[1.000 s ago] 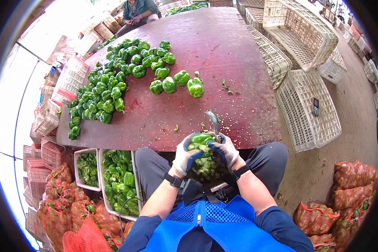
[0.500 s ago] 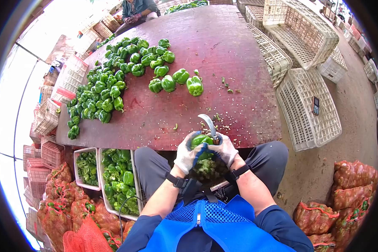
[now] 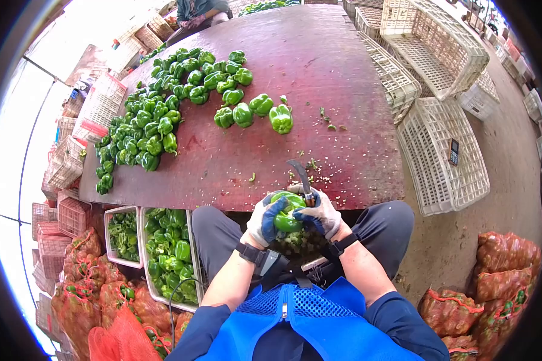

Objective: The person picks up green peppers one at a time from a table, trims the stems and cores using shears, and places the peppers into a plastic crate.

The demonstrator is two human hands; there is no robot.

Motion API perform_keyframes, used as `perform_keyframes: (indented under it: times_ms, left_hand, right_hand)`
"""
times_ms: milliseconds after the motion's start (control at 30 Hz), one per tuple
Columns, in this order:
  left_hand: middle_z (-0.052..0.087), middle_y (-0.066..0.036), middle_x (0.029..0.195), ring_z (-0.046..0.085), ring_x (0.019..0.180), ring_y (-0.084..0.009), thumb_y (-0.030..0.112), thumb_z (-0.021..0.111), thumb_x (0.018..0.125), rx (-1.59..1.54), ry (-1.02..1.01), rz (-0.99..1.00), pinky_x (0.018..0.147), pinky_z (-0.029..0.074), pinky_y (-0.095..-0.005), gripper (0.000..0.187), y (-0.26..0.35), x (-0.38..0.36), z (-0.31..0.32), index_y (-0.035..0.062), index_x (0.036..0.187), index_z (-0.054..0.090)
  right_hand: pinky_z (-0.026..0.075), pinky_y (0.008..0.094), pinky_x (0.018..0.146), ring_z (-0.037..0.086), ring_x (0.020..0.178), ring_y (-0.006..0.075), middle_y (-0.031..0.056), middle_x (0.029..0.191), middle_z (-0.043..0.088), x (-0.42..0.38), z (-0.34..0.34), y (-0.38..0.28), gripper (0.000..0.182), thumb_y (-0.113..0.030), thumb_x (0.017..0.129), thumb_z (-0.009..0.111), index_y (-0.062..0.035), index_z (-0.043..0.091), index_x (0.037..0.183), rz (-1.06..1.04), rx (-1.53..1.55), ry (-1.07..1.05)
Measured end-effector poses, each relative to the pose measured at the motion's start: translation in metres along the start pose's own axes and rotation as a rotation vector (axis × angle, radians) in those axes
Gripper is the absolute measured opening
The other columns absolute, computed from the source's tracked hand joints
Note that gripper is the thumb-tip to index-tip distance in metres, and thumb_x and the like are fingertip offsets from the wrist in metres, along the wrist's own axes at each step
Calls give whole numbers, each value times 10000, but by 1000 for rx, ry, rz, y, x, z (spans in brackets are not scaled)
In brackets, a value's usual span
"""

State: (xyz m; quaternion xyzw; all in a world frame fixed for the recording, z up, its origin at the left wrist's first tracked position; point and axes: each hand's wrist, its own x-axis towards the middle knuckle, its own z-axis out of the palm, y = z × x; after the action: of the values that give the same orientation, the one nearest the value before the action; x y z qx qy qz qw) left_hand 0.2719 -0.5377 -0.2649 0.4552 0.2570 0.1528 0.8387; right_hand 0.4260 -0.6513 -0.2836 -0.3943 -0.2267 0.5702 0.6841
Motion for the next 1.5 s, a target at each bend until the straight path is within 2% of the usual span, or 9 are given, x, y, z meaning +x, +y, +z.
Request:
perform_keyframes:
  times_ms: [167, 267, 433, 500, 700, 967, 1133, 1367, 1500]
  left_hand:
    - [684, -97, 1113, 657, 968, -162, 169, 601, 974, 96, 49, 96, 861, 539, -290, 355, -1, -2, 2, -22, 1272, 578]
    - [689, -99, 1111, 655, 988, -159, 29, 715, 881, 54, 247, 163, 891, 536, -291, 384, -7, -3, 9, -49, 1236, 594]
    - [691, -103, 1115, 654, 977, -151, 75, 691, 907, 45, 271, 248, 876, 537, -289, 360, -10, -4, 10, -48, 1231, 598]
    - [690, -107, 1117, 656, 976, -152, 127, 653, 935, 168, 151, 176, 862, 537, -290, 343, 5, -4, 7, -40, 1231, 602]
    - [700, -117, 1088, 664, 962, -170, 126, 597, 955, -10, 61, 154, 859, 538, -298, 298, 13, -9, 10, -45, 1198, 622]
    - [704, -103, 1081, 656, 965, -152, 57, 667, 904, 60, 245, 221, 860, 534, -287, 311, 8, -11, 9, -58, 1190, 626]
    - [701, -115, 1091, 662, 967, -166, 57, 631, 929, 48, 148, 222, 867, 538, -287, 290, 18, -14, 11, -51, 1198, 626]
    - [703, -121, 1089, 668, 946, -166, 25, 646, 921, 9, 319, 274, 840, 553, -295, 288, 4, -8, 10, -55, 1197, 629]
    - [703, -104, 1081, 668, 936, -156, 9, 661, 911, -172, 400, 279, 831, 553, -283, 305, 2, -3, 12, -58, 1207, 626]
  right_hand:
    - [500, 305, 947, 632, 1051, 153, 74, 1133, 678, 3, 1, 2, 608, -39, 719, 811, -1, 581, 1281, 33, 139, -13]
    - [518, 294, 881, 630, 954, 130, 49, 1052, 684, 9, -10, 19, 585, -63, 701, 830, -2, 601, 1236, -38, -315, 154]
    - [527, 293, 872, 642, 946, 138, 57, 1068, 682, 6, 0, 10, 593, -26, 699, 814, 2, 590, 1247, -41, -319, 233]
    - [531, 309, 895, 650, 997, 160, 85, 1110, 679, 1, 4, -5, 613, -3, 698, 780, 17, 569, 1273, 25, 0, 101]
    - [541, 320, 888, 661, 1005, 191, 116, 1128, 674, -2, 18, -12, 574, 13, 711, 708, 25, 563, 1266, 36, 235, 23]
    - [533, 301, 851, 640, 934, 133, 54, 1027, 683, 10, 7, 4, 545, -5, 688, 810, -3, 598, 1191, -69, -322, 166]
    - [549, 289, 791, 658, 862, 139, 73, 1005, 686, 2, 16, -14, 507, -26, 710, 794, -1, 597, 1177, 60, 158, 19]
    - [569, 294, 775, 669, 842, 150, 69, 959, 687, 14, 14, 8, 448, -20, 737, 777, -5, 604, 1149, -43, -167, 245]
    - [556, 272, 744, 670, 801, 154, 57, 947, 680, 12, 24, 4, 383, 15, 760, 693, -13, 626, 1136, 6, 133, 365]
